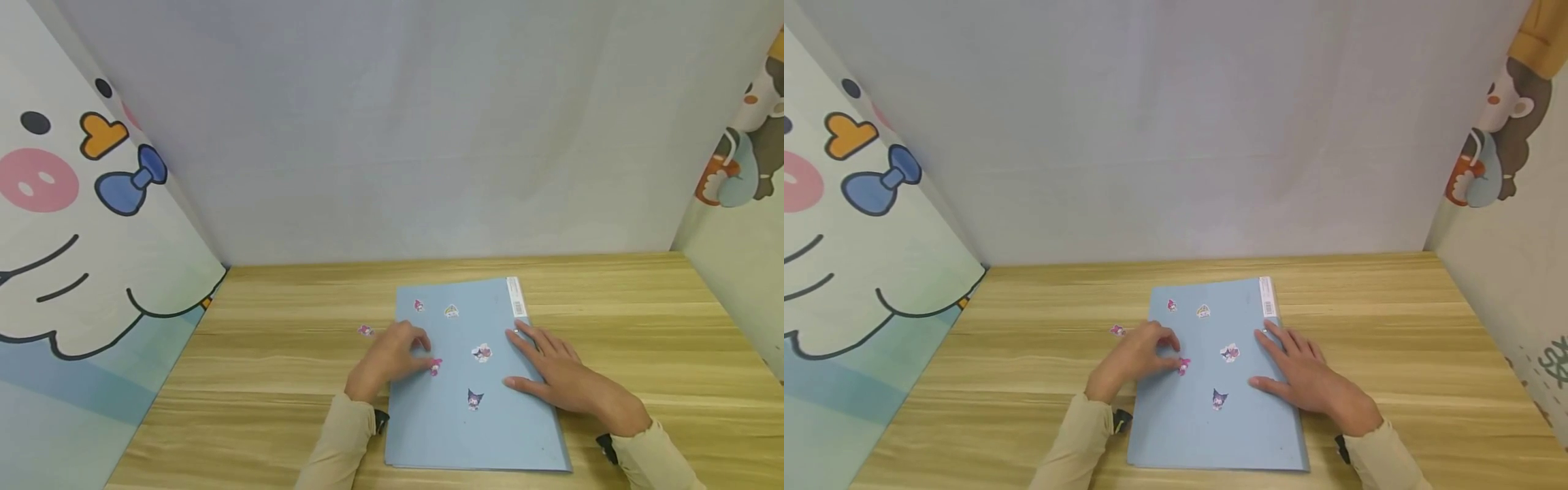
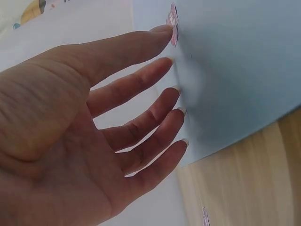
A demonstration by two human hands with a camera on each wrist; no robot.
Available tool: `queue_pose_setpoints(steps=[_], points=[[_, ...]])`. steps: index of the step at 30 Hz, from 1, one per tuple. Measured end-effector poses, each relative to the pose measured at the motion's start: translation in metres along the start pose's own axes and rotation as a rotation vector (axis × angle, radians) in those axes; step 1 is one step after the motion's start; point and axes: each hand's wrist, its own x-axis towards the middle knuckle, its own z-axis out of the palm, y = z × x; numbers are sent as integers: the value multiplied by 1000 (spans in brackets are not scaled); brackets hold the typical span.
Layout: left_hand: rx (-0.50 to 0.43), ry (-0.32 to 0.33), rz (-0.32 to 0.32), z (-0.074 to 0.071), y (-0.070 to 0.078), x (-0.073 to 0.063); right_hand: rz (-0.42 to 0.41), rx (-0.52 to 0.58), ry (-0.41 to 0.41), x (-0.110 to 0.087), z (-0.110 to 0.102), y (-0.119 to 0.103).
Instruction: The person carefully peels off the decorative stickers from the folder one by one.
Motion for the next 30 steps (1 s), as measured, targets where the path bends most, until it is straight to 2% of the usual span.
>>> queue_pose_setpoints(steps=[5, 11, 22, 27, 30], points=[[10, -19, 53, 2, 2, 2, 3, -1, 1, 0, -1, 0], [-3, -32, 36, 4, 5, 1, 1, -2, 0, 1, -2, 0], [-41, -17, 25, 9, 7, 4, 7, 0, 1, 2, -3, 1], [-105, -14, 54, 11, 7, 4, 4, 6, 3, 2, -2, 3], [-110, -13, 63, 12, 7, 3, 1, 9, 2, 1, 0, 4]])
